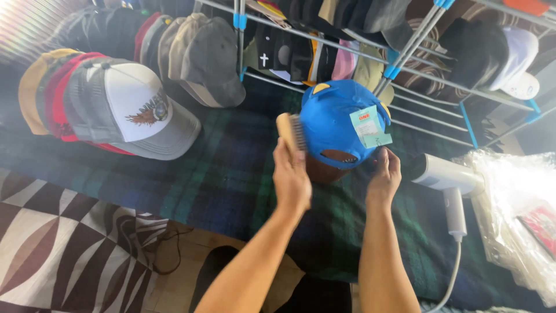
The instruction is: Cleaning and restoring a blue Sonic the Hedgehog cap using a brush and a hair dryer.
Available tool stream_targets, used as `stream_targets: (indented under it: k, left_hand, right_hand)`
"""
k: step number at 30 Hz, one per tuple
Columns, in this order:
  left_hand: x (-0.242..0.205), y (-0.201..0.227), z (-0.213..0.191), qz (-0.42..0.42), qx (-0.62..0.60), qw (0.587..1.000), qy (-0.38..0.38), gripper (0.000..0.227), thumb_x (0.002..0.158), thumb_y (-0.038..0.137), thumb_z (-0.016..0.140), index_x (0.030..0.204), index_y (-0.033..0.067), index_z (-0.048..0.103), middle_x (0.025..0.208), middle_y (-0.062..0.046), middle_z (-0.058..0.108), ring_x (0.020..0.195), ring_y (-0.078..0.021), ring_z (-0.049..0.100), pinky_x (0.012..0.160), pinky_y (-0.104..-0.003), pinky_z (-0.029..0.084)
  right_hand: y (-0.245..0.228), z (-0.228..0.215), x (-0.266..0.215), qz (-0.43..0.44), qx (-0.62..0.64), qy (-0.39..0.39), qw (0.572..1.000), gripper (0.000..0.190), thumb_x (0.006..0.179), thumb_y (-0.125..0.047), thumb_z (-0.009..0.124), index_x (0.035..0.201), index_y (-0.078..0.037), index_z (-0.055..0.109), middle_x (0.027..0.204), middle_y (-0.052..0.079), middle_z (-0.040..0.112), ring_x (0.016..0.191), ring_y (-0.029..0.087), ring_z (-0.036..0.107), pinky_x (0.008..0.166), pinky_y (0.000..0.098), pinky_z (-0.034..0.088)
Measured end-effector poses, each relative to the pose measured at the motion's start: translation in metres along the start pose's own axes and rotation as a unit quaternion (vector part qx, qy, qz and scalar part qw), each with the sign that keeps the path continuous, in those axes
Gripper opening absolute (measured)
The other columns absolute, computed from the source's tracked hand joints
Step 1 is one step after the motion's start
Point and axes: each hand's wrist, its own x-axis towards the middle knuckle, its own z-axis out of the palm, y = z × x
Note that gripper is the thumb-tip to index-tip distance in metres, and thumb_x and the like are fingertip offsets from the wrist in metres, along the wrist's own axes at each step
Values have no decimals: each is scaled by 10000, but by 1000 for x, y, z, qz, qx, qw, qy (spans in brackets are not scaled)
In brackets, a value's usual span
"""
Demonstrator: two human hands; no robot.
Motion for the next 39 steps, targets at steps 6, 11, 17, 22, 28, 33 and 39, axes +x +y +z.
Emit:
stream_targets:
  k: [6, 11, 17, 22, 28, 33, 39]
  left_hand:
    - [25, -18, -2, -109, 66, 990, -68, 535, 1029, 334, 509, 1545, 223, 421, 1412, -241, 599, 1296, -440, 567, 1080, -536, 472]
    - [30, -10, 2, 209, 99, 973, 2, 574, 1004, 273, 615, 1534, 112, 463, 1208, -230, 671, 1121, -413, 646, 902, -473, 551]
    - [75, 1, -25, -92, 142, 977, -130, 568, 980, 384, 549, 1526, 238, 491, 1372, -159, 651, 1314, -344, 577, 1072, -488, 485]
    - [46, 34, -21, -32, 23, 992, -122, 576, 1013, 317, 525, 1567, 202, 418, 1464, -181, 580, 1379, -354, 514, 1122, -463, 455]
    - [50, 17, -19, -40, 91, 987, -128, 594, 1012, 361, 530, 1560, 154, 435, 1425, -242, 590, 1343, -403, 539, 1092, -500, 476]
    - [91, 4, -37, 141, 246, 953, -106, 509, 989, 292, 568, 1488, 198, 537, 1045, -260, 719, 1067, -446, 681, 888, -538, 554]
    - [52, 96, -27, 250, 336, 867, -270, 557, 1005, 339, 530, 1549, 371, 413, 1063, -79, 682, 944, -367, 703, 755, -493, 587]
  right_hand:
    - [-30, 34, 12, 57, 115, -40, 991, 477, 1080, -449, 522, 1389, -90, 586, 1309, 153, 612, 1168, 274, 588, 912, 405, 458]
    - [-38, 41, -5, 103, 222, -78, 966, 554, 1061, -505, 469, 1445, -113, 537, 1401, 138, 567, 1275, 280, 543, 1038, 426, 409]
    - [-53, 37, -7, 161, 340, -139, 916, 659, 1034, -580, 398, 1521, -142, 473, 1525, 118, 507, 1418, 288, 484, 1206, 453, 343]
    - [-35, 38, 5, 174, 376, -157, 896, 694, 1020, -612, 376, 1534, -153, 464, 1547, 124, 498, 1442, 306, 482, 1242, 475, 337]
    - [-21, 37, 13, 154, 353, -157, 909, 666, 1030, -603, 368, 1479, -143, 542, 1450, 101, 593, 1334, 254, 590, 1199, 428, 428]
    - [-21, 34, 7, 160, 338, -160, 914, 711, 1019, -632, 364, 1462, -110, 556, 1434, 142, 592, 1315, 297, 596, 1167, 458, 445]
    - [-18, 32, 11, 170, 336, -150, 914, 768, 1005, -666, 359, 1441, -71, 572, 1415, 193, 592, 1293, 348, 602, 1129, 493, 464]
